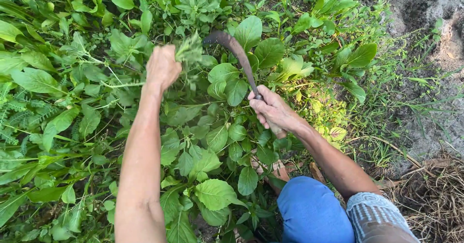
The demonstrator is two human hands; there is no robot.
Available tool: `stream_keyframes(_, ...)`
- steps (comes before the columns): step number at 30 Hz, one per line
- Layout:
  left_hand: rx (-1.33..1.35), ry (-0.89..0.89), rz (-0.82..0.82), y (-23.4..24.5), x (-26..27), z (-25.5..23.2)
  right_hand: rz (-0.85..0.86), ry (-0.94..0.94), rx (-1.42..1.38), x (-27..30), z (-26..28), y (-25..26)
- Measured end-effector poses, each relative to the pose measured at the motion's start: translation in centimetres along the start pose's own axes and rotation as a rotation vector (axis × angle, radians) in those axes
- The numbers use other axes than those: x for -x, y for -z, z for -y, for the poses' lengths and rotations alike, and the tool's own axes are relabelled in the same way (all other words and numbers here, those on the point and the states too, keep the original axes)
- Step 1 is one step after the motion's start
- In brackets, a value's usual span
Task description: Weeding a garden by cutting plants at the base with a sickle
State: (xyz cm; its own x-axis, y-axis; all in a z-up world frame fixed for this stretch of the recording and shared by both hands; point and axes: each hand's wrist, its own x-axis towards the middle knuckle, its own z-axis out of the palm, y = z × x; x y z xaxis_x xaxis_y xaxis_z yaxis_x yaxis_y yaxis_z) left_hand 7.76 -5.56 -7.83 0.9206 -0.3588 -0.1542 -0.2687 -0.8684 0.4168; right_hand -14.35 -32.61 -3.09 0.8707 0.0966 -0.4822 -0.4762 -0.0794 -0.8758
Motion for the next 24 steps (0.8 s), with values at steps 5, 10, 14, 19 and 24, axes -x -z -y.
stream_keyframes(5, 0.021, 0.119, 0.264, -1.3, 3.6, 1.0, -0.007, 0.016, -0.043, 0.2, -0.3, 0.3)
stream_keyframes(10, -0.086, 0.053, 0.298, 0.0, 4.9, 0.2, -0.125, 0.185, -0.237, -5.6, 2.1, 2.5)
stream_keyframes(14, -0.210, -0.182, -0.046, 1.5, 4.4, -2.3, -0.172, 0.213, -0.426, -14.6, 6.7, 4.9)
stream_keyframes(19, -0.252, -0.392, -0.381, 1.9, 0.4, -6.0, -0.114, 0.136, -0.343, -22.2, 7.7, 4.9)
stream_keyframes(24, -0.332, -0.436, -0.471, 1.0, -3.9, -8.2, -0.029, 0.076, -0.143, -16.7, 7.8, 3.0)
